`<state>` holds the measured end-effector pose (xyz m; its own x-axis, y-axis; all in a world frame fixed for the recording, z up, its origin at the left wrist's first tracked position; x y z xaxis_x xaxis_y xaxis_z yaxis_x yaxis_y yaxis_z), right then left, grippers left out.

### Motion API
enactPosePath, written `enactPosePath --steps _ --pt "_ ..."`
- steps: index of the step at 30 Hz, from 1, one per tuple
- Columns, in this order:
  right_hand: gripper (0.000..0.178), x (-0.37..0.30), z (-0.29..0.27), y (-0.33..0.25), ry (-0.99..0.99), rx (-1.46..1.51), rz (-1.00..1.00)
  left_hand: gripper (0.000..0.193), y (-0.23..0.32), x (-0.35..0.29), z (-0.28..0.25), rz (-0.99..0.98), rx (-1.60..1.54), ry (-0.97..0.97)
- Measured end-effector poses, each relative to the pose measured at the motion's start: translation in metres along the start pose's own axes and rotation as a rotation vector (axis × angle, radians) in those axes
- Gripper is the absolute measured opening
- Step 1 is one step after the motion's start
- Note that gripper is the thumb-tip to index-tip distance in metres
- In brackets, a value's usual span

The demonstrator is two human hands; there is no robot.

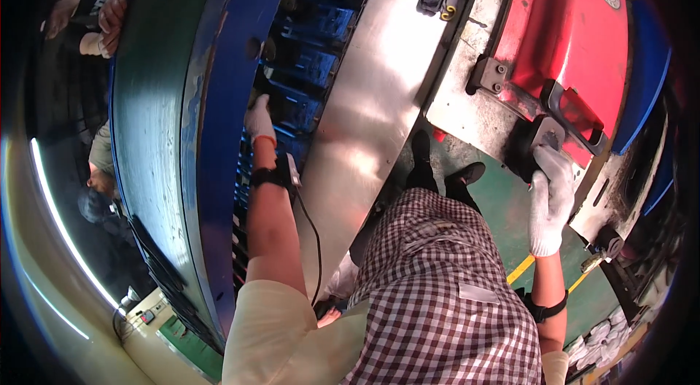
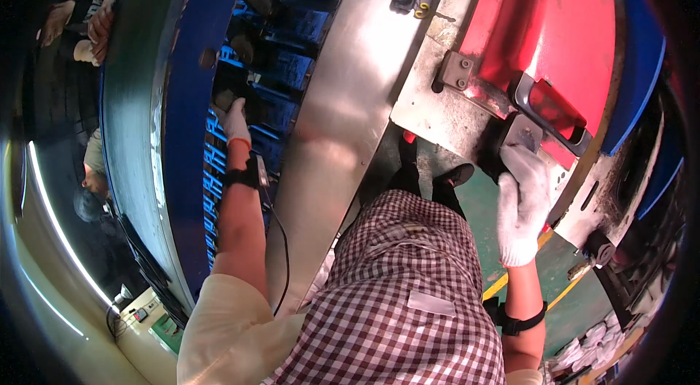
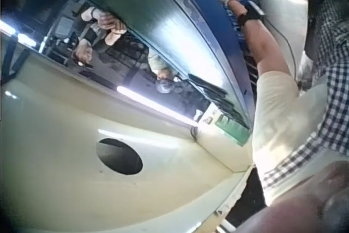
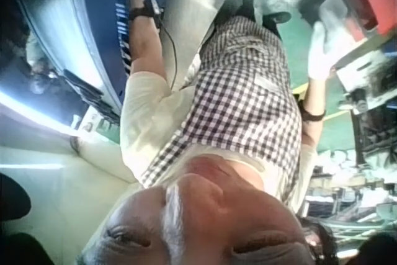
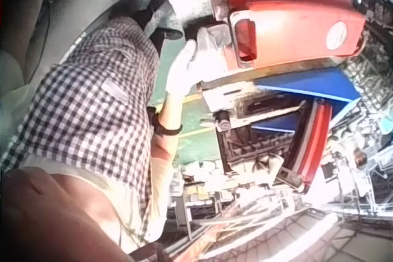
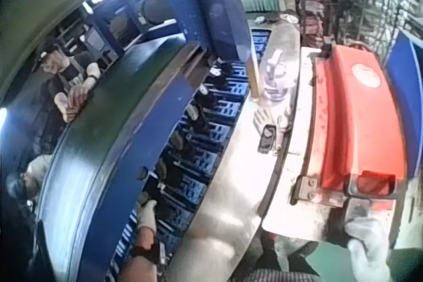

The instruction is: Operating a shoe pressing machine and placing finished shoes onto a conveyor belt.

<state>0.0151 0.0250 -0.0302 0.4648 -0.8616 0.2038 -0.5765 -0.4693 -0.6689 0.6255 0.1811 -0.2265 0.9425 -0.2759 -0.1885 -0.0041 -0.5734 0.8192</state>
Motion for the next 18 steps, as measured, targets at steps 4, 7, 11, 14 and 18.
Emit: enactPosePath --steps 4,7,11,14,18 --pt "0.034 -0.019 -0.002 0.036 0.110 -0.034 0.077 0.059 -0.027 0.045 -0.004 -0.135 0.402 0.191" --pt "0.038 -0.020 0.001 0.041 0.105 -0.304 -0.005 0.064 -0.013 0.006 0.027 -0.100 0.521 0.094" --pt "0.039 -0.015 0.000 0.037 0.114 -0.333 -0.008 0.078 -0.016 -0.091 0.063 0.016 0.423 -0.121" --pt "0.040 -0.031 -0.003 0.051 0.249 -0.015 0.281 0.084 -0.023 -0.168 0.096 0.062 0.797 -0.515" --pt "0.041 -0.064 -0.001 0.071 0.107 -0.091 0.324 0.097 -0.008 -0.222 0.097 0.036 1.032 -0.588"
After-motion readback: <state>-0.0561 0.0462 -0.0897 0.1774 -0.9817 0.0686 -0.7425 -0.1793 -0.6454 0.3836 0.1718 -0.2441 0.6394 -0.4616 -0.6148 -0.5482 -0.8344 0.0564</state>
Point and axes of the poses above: each hand's wrist, its own x-axis towards the middle knuckle, its own z-axis out of the palm, y = z × x, the point moved 6 cm from there along x, towards the middle knuckle, and after that the axes turned 10 degrees about -z, right-handed, at the moved point
